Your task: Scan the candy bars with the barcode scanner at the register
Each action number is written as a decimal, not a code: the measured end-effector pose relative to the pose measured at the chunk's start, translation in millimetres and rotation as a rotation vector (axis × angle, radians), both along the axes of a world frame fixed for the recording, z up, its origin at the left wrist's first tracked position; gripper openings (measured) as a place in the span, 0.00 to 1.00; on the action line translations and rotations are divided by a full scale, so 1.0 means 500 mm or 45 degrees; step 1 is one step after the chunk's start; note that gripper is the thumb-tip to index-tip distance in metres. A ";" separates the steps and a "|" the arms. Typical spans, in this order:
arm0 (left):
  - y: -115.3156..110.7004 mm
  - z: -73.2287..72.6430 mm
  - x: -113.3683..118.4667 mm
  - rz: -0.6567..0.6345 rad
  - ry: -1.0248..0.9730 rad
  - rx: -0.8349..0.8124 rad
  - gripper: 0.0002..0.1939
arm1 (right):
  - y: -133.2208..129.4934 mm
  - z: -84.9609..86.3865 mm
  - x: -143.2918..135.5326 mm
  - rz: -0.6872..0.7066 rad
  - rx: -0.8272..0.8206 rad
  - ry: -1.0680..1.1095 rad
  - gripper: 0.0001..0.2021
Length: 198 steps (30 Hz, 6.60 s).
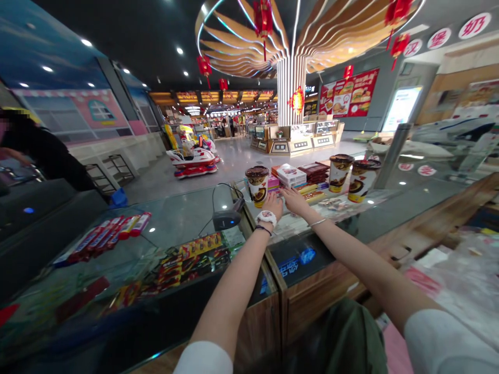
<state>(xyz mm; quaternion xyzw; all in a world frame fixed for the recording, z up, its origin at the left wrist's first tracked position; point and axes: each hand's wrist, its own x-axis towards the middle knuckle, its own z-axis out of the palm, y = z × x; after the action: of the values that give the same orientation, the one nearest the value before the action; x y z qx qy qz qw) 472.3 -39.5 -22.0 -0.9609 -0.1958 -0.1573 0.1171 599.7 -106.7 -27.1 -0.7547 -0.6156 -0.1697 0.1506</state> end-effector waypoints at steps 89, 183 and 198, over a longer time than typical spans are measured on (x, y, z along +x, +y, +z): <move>0.089 0.127 -0.485 0.135 -0.445 0.331 0.18 | 0.102 0.080 -0.359 0.558 0.710 0.018 0.17; 0.159 0.109 -0.544 0.513 -0.634 0.083 0.10 | 0.115 0.078 -0.301 1.095 0.467 0.270 0.32; 0.162 0.108 -0.549 0.544 -0.675 0.085 0.10 | 0.084 0.115 -0.354 0.897 0.506 1.108 0.24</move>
<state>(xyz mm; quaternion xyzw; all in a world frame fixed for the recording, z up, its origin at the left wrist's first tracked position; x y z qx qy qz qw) 197.8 41.5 32.2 -0.8195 -0.4110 -0.3797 0.1238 422.8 -64.8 30.4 -0.4624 -0.6672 0.1035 0.5748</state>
